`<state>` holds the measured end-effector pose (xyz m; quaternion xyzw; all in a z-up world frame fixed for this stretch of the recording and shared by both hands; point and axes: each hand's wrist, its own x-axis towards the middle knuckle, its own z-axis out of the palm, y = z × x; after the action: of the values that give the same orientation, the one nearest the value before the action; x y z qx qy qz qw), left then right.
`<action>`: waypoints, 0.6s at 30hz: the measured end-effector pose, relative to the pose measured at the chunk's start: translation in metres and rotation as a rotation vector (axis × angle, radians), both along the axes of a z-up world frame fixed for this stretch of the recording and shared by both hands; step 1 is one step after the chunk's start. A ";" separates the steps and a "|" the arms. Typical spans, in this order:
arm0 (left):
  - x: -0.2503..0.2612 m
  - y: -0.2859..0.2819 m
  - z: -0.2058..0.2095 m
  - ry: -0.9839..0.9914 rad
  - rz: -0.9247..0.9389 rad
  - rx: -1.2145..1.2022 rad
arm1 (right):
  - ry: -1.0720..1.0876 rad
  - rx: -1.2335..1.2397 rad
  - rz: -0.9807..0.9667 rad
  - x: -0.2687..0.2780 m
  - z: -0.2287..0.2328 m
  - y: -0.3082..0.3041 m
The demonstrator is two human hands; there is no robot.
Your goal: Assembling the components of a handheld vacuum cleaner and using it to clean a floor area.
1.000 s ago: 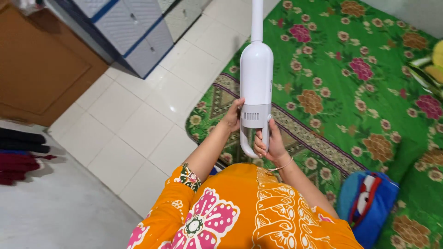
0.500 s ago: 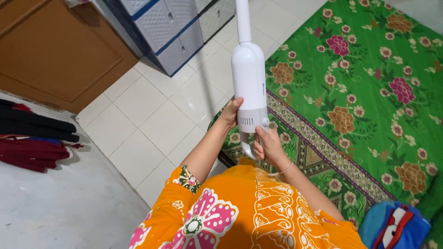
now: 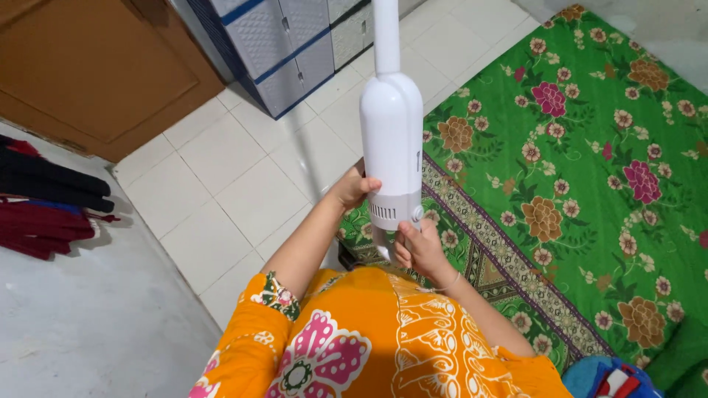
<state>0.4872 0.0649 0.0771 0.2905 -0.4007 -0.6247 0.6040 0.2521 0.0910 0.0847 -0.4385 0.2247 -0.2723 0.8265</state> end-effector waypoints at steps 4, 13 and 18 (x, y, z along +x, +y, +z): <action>0.035 0.003 0.007 0.004 -0.048 0.008 | 0.007 -0.006 -0.033 0.038 -0.002 0.009; 0.186 0.007 0.048 0.196 0.090 -0.241 | 0.550 -0.843 -0.584 0.216 0.026 0.049; 0.242 0.021 0.081 0.095 0.154 -0.063 | 0.630 -1.028 -0.610 0.296 0.030 0.073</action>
<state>0.7294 0.0860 0.1577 0.2713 -0.3672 -0.5768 0.6774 0.5477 0.1643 0.1146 -0.7514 0.4104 -0.4249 0.2939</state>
